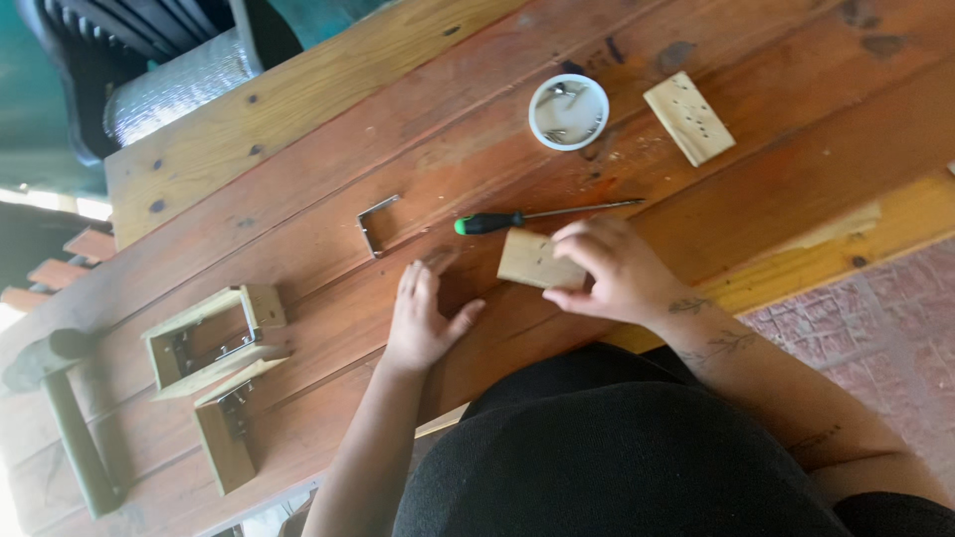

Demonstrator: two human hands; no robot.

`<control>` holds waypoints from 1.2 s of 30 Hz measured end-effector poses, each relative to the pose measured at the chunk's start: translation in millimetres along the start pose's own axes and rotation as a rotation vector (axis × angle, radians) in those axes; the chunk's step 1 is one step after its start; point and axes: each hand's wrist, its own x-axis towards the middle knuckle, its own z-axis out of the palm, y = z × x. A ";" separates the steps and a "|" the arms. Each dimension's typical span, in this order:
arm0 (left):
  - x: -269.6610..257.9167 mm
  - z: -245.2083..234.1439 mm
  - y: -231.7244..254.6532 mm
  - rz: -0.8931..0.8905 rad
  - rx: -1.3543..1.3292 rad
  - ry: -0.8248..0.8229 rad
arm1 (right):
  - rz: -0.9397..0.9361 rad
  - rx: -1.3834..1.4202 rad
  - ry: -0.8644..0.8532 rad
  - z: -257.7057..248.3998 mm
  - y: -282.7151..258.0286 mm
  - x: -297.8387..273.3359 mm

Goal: The person assembles small wooden boxes by attaching metal brackets to wooden pieces using a screwdriver. They align the brackets, insert screws, and tighten them to secure the components together on a wooden workbench.

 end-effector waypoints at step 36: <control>41.9 84.6 67.9 -0.240 0.152 0.003 | 0.353 -0.420 0.279 -68.2 185.9 -22.4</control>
